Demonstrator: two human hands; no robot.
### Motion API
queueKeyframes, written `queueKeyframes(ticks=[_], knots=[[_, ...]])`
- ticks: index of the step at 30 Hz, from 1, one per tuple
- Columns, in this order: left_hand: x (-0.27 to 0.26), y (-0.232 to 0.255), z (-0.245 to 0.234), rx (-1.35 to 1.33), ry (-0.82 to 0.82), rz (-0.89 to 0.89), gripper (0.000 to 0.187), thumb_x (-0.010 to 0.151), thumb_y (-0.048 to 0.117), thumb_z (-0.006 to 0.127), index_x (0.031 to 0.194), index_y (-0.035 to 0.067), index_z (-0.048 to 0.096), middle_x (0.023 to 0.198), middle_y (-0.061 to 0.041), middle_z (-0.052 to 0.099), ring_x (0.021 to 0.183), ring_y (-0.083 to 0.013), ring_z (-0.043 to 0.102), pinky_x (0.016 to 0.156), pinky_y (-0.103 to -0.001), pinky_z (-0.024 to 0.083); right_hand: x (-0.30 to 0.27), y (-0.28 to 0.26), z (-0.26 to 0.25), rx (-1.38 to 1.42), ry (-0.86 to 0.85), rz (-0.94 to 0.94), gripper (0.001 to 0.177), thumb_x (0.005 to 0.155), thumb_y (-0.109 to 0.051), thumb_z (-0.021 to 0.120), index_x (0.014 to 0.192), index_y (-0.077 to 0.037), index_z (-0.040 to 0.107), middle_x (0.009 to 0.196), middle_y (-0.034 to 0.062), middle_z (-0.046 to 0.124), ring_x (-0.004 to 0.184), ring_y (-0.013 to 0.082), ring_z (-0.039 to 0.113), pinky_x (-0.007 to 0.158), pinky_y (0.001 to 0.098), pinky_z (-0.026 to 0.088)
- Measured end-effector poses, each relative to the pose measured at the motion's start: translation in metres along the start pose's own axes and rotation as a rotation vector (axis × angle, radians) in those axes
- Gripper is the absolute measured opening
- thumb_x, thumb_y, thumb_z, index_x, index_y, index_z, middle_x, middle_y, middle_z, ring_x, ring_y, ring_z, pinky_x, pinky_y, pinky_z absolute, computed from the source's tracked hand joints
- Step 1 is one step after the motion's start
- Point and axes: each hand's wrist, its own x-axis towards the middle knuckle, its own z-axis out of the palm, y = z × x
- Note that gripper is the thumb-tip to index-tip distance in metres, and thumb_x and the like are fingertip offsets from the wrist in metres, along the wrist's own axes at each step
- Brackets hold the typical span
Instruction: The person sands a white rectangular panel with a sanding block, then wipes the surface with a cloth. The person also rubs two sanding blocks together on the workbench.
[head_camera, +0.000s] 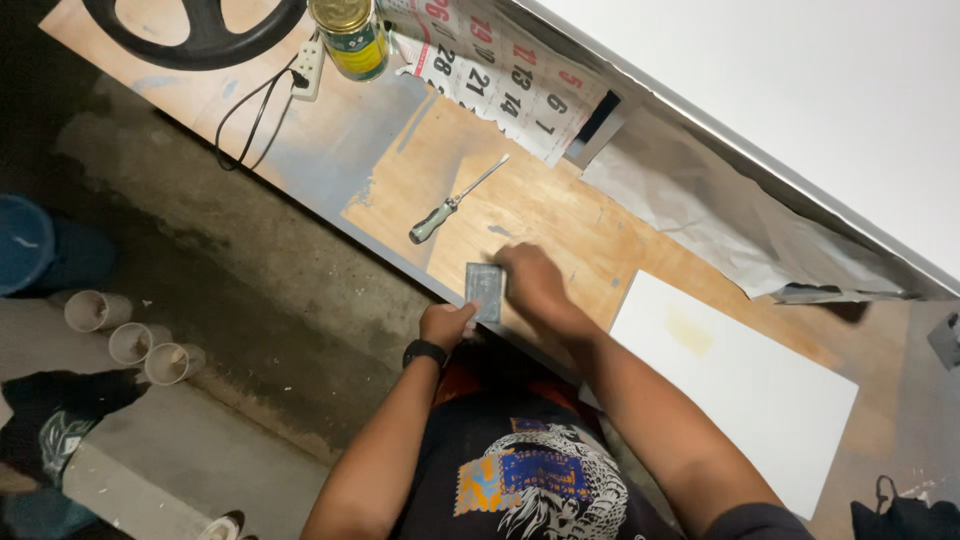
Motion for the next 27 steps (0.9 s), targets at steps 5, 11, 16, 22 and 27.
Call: queueKeyframes(ticks=[5,11,16,22,27], knots=[[-0.014,-0.011,-0.037,0.186,0.440,0.320,0.023,0.083,0.027,0.077,0.082,0.004,0.079,0.078,-0.018,0.075,0.083,-0.0353,0.077,0.075,-0.046,0.058,0.029,0.073,0.007,0.104,-0.037,0.163,0.023,0.098,-0.019,0.069,0.119,-0.011,0.072,0.105,0.0193,0.075,0.107,0.0433,0.076,0.088,0.0526,0.060],[-0.048,0.029,-0.113,0.566,0.937,0.678,0.021,0.090,0.014,0.078,0.071,0.007,0.070,0.069,-0.016,0.066,0.066,-0.0432,0.073,0.058,-0.052,0.061,0.044,0.052,-0.014,0.086,0.032,0.343,0.046,0.102,-0.013,0.061,0.147,-0.010,0.071,0.126,0.0243,0.074,0.124,0.0464,0.072,0.102,0.0551,0.059],[-0.059,0.046,-0.139,0.478,1.015,0.643,0.027,0.086,0.019,0.080,0.075,0.015,0.057,0.062,-0.009,0.063,0.064,-0.0408,0.073,0.059,-0.054,0.061,-0.010,-0.037,0.086,-0.193,-0.021,-0.056,0.040,0.099,-0.003,0.059,0.137,-0.003,0.071,0.115,0.0243,0.067,0.114,0.0436,0.070,0.098,0.0482,0.062],[-0.094,0.066,-0.157,0.135,0.731,0.463,0.042,0.098,0.011,0.082,0.137,0.003,0.069,0.102,-0.018,0.078,0.099,-0.0384,0.079,0.081,-0.053,0.065,0.000,-0.071,0.017,0.129,-0.210,-0.008,0.039,0.109,-0.029,0.042,0.136,-0.024,0.070,0.116,0.0112,0.068,0.119,0.0353,0.070,0.103,0.0481,0.061],[-0.053,0.036,-0.138,-0.227,0.512,0.359,0.029,0.101,0.018,0.079,0.129,0.010,0.081,0.099,-0.013,0.081,0.092,-0.0197,0.076,0.077,-0.038,0.064,-0.003,-0.052,0.040,0.110,-0.152,-0.309,0.037,0.108,-0.026,0.050,0.137,-0.020,0.071,0.116,0.0155,0.070,0.116,0.0433,0.068,0.103,0.0521,0.058]])
